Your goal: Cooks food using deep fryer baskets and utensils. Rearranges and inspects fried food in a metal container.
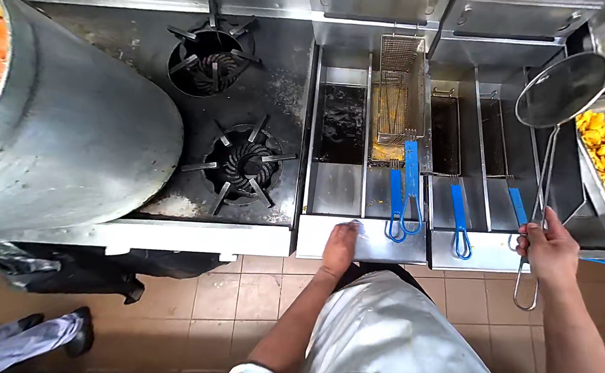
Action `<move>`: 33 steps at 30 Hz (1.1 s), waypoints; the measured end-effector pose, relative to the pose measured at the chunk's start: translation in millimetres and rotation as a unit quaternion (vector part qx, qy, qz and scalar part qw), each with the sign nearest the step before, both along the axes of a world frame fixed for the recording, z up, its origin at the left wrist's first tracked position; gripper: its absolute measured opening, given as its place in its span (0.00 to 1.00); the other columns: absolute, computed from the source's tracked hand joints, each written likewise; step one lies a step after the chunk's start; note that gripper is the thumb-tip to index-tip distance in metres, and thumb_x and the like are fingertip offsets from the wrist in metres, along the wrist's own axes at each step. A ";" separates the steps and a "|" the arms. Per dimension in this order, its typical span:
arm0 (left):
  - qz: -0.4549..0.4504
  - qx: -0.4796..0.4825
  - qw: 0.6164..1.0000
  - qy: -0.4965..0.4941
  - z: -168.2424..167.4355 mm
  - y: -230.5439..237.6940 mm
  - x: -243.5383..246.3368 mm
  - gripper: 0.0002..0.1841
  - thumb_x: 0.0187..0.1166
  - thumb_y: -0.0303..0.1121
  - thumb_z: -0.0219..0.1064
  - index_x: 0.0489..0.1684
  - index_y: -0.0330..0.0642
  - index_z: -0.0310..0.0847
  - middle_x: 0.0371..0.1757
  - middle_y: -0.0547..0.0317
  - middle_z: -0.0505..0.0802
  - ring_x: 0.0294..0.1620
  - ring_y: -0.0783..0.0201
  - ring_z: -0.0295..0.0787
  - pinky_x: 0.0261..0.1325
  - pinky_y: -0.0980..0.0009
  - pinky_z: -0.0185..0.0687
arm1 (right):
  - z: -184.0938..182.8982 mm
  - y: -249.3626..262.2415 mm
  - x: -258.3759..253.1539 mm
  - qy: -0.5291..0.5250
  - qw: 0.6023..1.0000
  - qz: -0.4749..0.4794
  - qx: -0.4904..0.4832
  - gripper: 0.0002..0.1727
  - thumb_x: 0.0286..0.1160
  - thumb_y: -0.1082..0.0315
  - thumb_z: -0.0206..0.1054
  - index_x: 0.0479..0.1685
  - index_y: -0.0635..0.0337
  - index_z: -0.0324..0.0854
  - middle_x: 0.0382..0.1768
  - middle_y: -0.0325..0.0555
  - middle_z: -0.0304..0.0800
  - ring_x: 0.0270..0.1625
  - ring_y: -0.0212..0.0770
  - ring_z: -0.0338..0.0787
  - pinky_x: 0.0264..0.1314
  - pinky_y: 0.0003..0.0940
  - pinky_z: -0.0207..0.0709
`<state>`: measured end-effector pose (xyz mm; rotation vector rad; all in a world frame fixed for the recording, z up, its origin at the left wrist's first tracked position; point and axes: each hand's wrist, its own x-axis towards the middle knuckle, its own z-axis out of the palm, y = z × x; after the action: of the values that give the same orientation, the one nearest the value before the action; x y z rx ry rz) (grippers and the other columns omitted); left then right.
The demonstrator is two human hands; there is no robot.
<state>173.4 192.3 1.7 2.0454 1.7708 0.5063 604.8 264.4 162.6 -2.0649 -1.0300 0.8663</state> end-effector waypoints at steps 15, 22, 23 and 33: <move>0.216 -0.368 0.729 -0.535 155.4 161.7 90.6 0.27 0.91 0.57 0.45 0.62 0.47 0.83 0.38 0.59 0.88 0.26 0.68 0.78 0.26 0.71 0.73 | -16.5 -40.8 -13.9 0.026 0.999 -0.018 -0.013 0.32 0.88 0.72 0.54 0.92 0.57 0.59 0.33 0.47 0.88 0.15 0.36 0.80 0.15 0.33 0.78; 0.158 -0.398 0.675 -0.601 181.5 167.2 110.8 0.16 0.91 0.44 0.57 0.65 0.46 0.80 0.42 0.57 0.92 0.31 0.68 0.85 0.32 0.75 0.81 | -31.2 -57.8 -15.8 -0.043 0.999 0.022 0.005 0.31 0.87 0.68 0.55 0.91 0.53 0.62 0.32 0.44 0.86 0.18 0.36 0.76 0.19 0.37 0.74; 0.153 -0.388 0.684 -0.598 185.1 166.3 109.4 0.15 0.92 0.44 0.56 0.64 0.46 0.79 0.36 0.58 0.88 0.28 0.68 0.83 0.30 0.75 0.80 | -31.7 -58.2 -17.1 -0.055 0.998 0.023 0.003 0.31 0.87 0.68 0.56 0.91 0.54 0.64 0.32 0.44 0.86 0.19 0.36 0.77 0.20 0.38 0.74; 0.045 -0.294 0.694 -0.656 255.1 149.1 19.5 0.14 0.91 0.48 0.56 0.50 0.48 0.77 0.19 0.65 0.73 0.15 0.71 0.70 0.19 0.77 0.71 | -38.7 -53.4 -35.0 -0.093 0.995 0.018 0.007 0.29 0.88 0.67 0.55 0.89 0.55 0.66 0.37 0.48 0.88 0.29 0.39 0.83 0.33 0.42 0.81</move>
<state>192.9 341.4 256.8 0.6592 0.8652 0.9296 569.8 211.0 123.9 -2.1530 -1.1714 0.6917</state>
